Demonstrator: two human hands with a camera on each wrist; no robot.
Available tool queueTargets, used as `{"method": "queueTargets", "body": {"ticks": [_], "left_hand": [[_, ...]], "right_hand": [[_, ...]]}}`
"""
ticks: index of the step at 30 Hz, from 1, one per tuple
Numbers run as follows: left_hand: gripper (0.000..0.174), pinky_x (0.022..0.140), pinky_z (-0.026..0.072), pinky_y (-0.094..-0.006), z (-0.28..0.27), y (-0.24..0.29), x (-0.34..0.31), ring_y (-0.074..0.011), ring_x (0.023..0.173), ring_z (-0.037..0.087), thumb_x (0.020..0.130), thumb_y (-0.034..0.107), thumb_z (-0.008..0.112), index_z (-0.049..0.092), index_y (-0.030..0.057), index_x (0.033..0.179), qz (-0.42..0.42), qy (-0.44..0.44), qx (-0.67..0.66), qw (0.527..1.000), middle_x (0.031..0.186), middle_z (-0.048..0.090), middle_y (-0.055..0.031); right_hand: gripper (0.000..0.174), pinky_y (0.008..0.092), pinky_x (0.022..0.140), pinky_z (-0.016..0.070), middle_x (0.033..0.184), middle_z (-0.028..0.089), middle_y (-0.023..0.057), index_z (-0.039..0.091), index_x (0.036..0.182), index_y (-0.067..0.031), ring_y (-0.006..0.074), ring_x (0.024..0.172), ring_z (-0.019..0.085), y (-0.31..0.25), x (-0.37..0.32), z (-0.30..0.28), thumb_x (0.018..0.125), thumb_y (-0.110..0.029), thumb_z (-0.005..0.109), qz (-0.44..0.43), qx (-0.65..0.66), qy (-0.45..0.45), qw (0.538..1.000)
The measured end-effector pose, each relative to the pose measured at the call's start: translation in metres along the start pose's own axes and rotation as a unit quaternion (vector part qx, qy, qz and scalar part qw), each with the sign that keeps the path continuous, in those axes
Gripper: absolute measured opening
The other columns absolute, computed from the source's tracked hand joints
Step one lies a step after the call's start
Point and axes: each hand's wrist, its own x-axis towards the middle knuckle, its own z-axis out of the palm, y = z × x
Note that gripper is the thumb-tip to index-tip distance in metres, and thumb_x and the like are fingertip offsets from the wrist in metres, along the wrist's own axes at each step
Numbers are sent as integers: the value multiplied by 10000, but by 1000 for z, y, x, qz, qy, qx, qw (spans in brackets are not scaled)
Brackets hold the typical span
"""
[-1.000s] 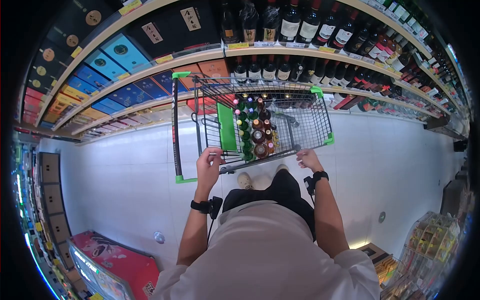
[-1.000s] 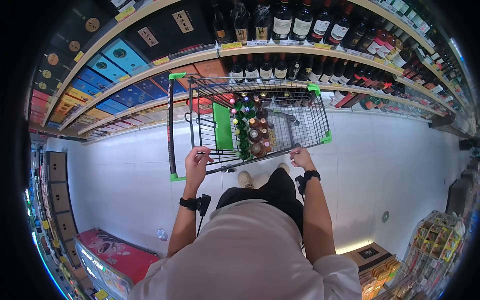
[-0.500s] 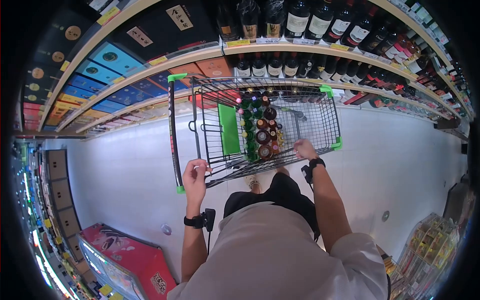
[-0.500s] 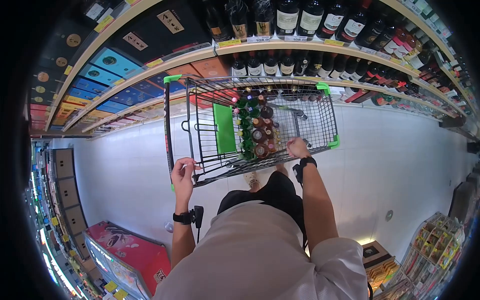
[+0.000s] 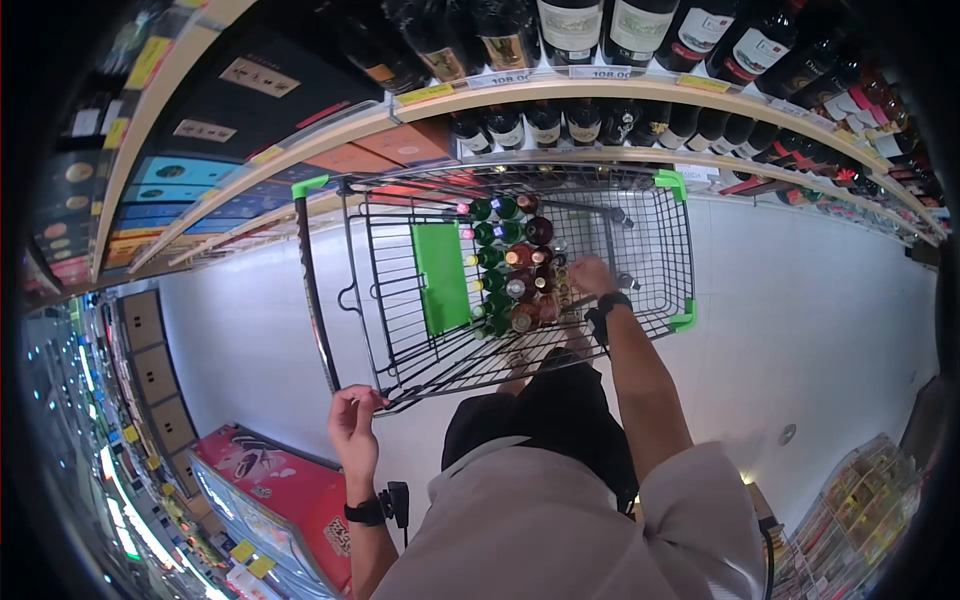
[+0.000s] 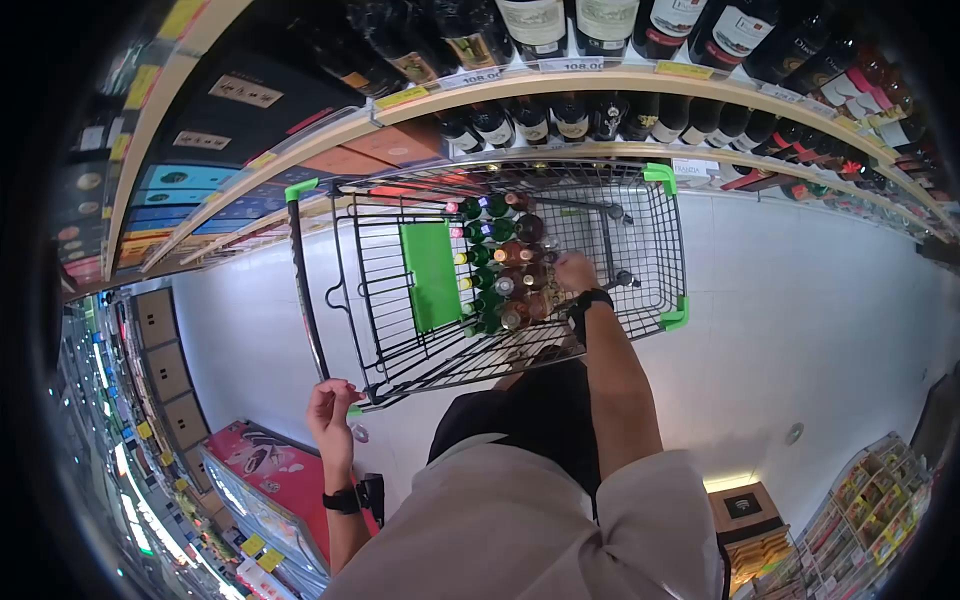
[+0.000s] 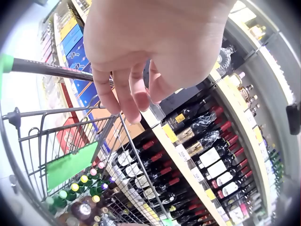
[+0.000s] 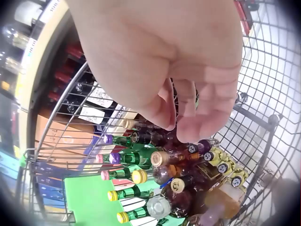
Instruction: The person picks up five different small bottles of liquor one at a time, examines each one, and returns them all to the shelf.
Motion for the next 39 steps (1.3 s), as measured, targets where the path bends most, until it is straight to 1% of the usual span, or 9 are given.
{"method": "queueTargets", "body": {"ticks": [4,8,11,16,22,32,35,36,39], "left_hand": [[78,834,530,-308,23,-1,10,-163,869,652,1014,51,563,595,5,1068,-45,-19,38,998,934,640,-62],[95,848,519,-295,48,-13,15,-149,884,653,990,19,587,600,11,1084,-86,-54,62,993,949,648,-51],[112,841,515,-285,69,-19,21,-148,898,652,980,-9,588,598,10,1090,-111,-69,52,990,963,648,-53],[125,829,510,-273,82,-32,22,-151,910,655,972,-41,568,597,15,1080,-124,-70,65,988,973,656,-53],[126,849,507,-276,77,-38,19,-153,917,656,977,-32,573,594,7,1096,-130,-62,83,986,1001,647,-59],[124,840,506,-271,63,-47,14,-144,909,652,975,-33,581,601,7,1090,-106,-57,44,992,987,648,-55],[109,822,500,-264,58,-44,18,-131,895,645,980,-5,596,603,3,1088,-70,-78,30,994,967,644,-47],[106,817,498,-261,54,-42,19,-130,891,643,980,-2,597,603,2,1086,-53,-91,26,994,967,643,-46],[83,806,492,-258,47,-28,21,-113,872,622,980,13,607,616,5,1062,-21,-96,5,995,958,630,-36]], "right_hand": [[210,398,646,563,830,723,139,726,918,-37,287,680,706,7,22,-8,881,-220,631,20,-61,-40,997],[212,444,868,533,989,711,189,740,1012,-84,374,992,665,40,55,7,834,-146,645,-42,-101,-2,994],[293,440,896,530,1023,699,205,726,1088,-106,376,1012,658,53,66,20,806,-86,648,-110,-117,44,986],[431,457,930,530,1138,604,170,727,1139,-251,404,1028,630,46,84,42,792,-7,653,-42,-149,26,988],[389,454,955,516,1173,597,122,742,1134,-259,365,1106,582,39,97,53,815,-47,676,-48,-224,3,973],[233,383,764,544,941,725,180,731,1093,-83,329,849,703,10,60,8,872,-155,723,-77,-40,149,985],[226,344,710,525,856,716,152,716,1097,-57,244,742,667,-14,35,-18,893,-153,708,-136,4,143,980],[229,318,668,494,776,674,111,702,1109,-40,177,673,579,-20,26,-22,905,-143,702,-119,27,160,980],[228,310,656,479,728,635,96,692,1106,-24,164,651,545,-81,-27,-51,908,-138,705,-52,86,137,985]]}}
